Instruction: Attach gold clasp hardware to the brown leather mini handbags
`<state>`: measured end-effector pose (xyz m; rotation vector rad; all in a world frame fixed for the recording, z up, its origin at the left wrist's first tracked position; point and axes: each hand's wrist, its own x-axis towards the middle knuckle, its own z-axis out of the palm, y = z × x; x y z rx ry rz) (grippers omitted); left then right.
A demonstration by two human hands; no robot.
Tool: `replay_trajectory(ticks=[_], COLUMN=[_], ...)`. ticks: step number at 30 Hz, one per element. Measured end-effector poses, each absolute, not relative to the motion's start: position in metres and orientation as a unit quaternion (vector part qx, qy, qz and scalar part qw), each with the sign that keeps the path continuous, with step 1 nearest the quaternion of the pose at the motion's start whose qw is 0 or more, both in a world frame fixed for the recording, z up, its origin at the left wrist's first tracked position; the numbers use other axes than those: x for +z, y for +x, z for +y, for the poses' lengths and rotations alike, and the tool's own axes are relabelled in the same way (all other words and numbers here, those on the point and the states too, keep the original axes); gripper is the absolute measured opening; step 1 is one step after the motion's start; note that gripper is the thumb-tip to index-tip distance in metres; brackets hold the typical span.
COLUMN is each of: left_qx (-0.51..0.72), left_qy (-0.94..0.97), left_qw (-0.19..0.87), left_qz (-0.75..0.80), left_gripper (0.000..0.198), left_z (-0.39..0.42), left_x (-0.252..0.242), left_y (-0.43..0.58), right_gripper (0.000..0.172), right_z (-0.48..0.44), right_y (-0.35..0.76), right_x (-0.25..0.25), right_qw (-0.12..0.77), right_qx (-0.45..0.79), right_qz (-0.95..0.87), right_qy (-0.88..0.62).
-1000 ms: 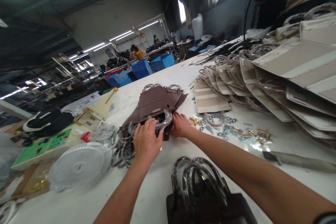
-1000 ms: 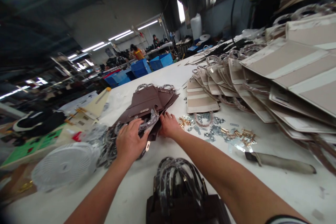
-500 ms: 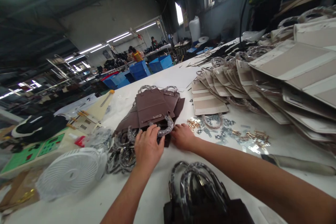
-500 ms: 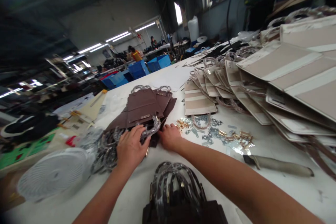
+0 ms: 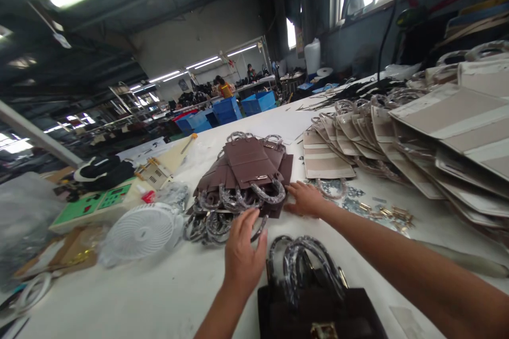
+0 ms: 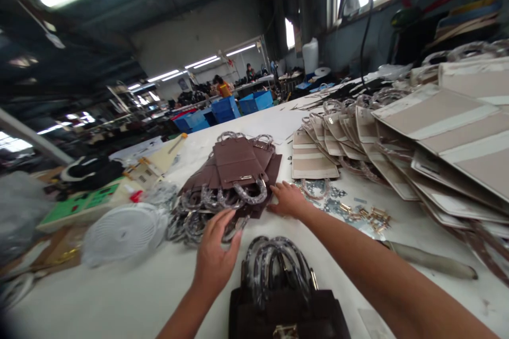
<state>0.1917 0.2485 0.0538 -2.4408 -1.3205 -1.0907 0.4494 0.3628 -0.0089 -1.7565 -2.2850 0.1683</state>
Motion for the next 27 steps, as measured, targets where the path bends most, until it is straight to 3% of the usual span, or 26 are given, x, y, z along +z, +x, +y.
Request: replay_trajectory(ticks=[5, 9, 13, 20, 27], left_qx=[-0.392, -0.415, -0.442, -0.457, -0.517], left_qy=[-0.752, -0.652, -0.645, -0.670, -0.650], left_qw=[-0.077, -0.210, -0.217, -0.193, -0.199], left_qz=[-0.524, -0.599, -0.584, -0.552, -0.520], left_gripper=[0.029, 0.032, 0.028, 0.017, 0.022], left_z=[0.167, 0.138, 0.136, 0.131, 0.123], left_x=[-0.001, -0.040, -0.046, -0.035, -0.029], left_y=[0.159, 0.147, 0.149, 0.157, 0.151], right_gripper=[0.037, 0.042, 0.047, 0.008, 0.039], right_z=[0.341, 0.333, 0.335, 0.330, 0.232], right_y=[0.446, 0.414, 0.377, 0.399, 0.427], right_x=[-0.001, 0.006, 0.002, 0.016, 0.073], right_qw=[0.092, 0.098, 0.085, 0.073, 0.283], right_qx=[0.055, 0.058, 0.078, 0.101, 0.117], right_qz=[-0.788, -0.789, -0.788, -0.794, -0.711], right_qy=[-0.606, -0.604, -0.605, -0.594, -0.633])
